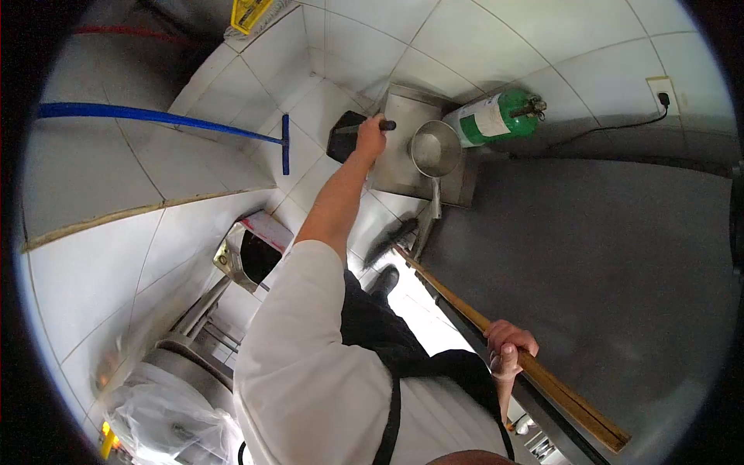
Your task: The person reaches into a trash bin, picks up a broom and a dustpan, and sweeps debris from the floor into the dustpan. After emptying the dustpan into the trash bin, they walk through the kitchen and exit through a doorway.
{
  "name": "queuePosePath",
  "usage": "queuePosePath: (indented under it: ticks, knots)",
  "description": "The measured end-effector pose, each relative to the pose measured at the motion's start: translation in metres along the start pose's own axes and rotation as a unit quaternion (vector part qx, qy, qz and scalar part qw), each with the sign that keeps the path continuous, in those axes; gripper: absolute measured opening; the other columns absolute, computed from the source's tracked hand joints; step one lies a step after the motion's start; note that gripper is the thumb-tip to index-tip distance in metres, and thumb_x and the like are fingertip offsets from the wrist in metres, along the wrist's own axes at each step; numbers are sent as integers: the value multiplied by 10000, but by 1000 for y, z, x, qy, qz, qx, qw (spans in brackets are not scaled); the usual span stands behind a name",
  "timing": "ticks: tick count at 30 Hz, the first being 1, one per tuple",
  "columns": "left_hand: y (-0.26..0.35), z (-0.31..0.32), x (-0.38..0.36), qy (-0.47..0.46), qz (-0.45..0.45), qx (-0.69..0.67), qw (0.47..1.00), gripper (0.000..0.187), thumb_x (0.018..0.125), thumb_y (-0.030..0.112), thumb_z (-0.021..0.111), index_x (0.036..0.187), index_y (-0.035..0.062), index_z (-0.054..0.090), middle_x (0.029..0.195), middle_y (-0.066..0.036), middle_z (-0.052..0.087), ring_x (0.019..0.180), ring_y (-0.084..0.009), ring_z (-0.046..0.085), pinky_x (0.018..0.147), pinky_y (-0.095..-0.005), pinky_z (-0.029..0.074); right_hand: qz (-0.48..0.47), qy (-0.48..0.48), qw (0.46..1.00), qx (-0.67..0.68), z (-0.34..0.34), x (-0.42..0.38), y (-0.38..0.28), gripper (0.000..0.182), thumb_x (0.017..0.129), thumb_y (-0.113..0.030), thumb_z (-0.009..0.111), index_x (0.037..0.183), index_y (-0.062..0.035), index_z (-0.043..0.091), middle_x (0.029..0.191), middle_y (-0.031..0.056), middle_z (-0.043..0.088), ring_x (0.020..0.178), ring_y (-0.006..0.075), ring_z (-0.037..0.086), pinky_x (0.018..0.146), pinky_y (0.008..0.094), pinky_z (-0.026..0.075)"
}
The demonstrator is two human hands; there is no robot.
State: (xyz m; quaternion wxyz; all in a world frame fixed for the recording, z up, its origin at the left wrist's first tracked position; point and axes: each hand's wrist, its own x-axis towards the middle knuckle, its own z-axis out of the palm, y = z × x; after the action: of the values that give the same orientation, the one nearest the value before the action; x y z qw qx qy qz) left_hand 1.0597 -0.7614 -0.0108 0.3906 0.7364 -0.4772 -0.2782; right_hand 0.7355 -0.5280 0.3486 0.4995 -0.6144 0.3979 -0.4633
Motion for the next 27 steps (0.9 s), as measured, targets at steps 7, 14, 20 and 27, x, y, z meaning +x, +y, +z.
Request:
queuePosePath:
  ticks: [7,14,20,27]
  knots:
    - [-18,11,-3,-93,-6,-31,995,319,776,82,670,1077,101,567,951,-176,650,932,-371,612,789,-449,474,10,8,1000,3,6,14,3,275,862,-252,626,717,-82,465,542,30,465,473,128,434,505,337,423]
    - [-21,9,-62,-31,-92,-101,990,823,772,107,669,1430,187,180,1225,-240,519,1110,-417,522,913,-451,437,-5,-24,998,58,17,32,15,257,856,-219,610,709,-78,454,556,29,472,496,126,441,528,323,421]
    - [-49,-17,-176,-72,-216,-98,969,948,757,216,714,1461,119,85,1368,-258,394,1163,-423,482,979,-438,402,223,-9,972,-70,21,0,126,201,839,-187,589,722,-38,521,594,6,505,580,87,489,537,258,396]
    - [-107,-50,-319,-160,-332,5,930,712,780,329,680,1339,23,363,1260,-240,513,1166,-380,500,984,-422,402,181,-135,974,7,78,94,41,209,758,-113,579,583,-20,512,567,12,505,490,66,435,451,242,337]
